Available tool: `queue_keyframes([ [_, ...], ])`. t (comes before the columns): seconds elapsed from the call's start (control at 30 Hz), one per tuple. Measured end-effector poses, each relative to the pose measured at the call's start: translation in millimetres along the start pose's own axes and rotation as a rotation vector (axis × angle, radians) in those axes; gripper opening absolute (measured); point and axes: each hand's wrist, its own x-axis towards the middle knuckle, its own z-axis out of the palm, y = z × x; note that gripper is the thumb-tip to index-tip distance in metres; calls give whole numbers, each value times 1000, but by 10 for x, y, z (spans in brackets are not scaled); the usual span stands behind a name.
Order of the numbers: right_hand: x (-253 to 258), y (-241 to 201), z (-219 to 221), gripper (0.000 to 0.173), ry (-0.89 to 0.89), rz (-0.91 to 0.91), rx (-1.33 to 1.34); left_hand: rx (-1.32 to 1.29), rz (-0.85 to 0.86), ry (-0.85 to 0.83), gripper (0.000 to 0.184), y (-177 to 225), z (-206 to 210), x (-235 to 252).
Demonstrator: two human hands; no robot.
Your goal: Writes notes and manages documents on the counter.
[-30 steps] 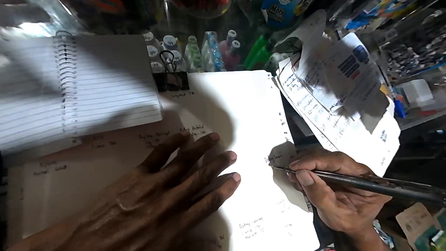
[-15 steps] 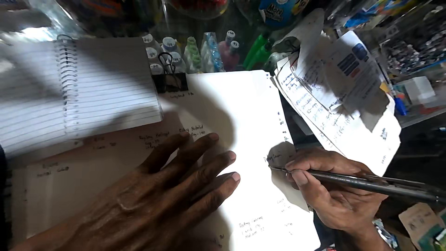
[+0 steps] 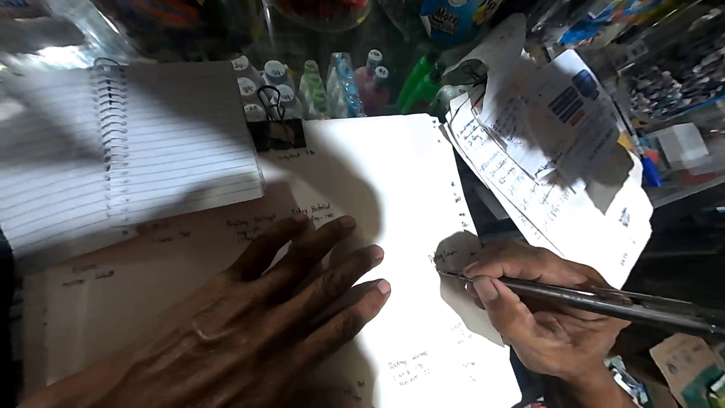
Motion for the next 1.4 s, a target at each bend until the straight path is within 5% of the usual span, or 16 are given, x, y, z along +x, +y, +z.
queue_keyframes([
  [1.4, -12, 3, 11, 4, 105, -1, -75, 0, -10, -14, 77, 6, 4, -3],
])
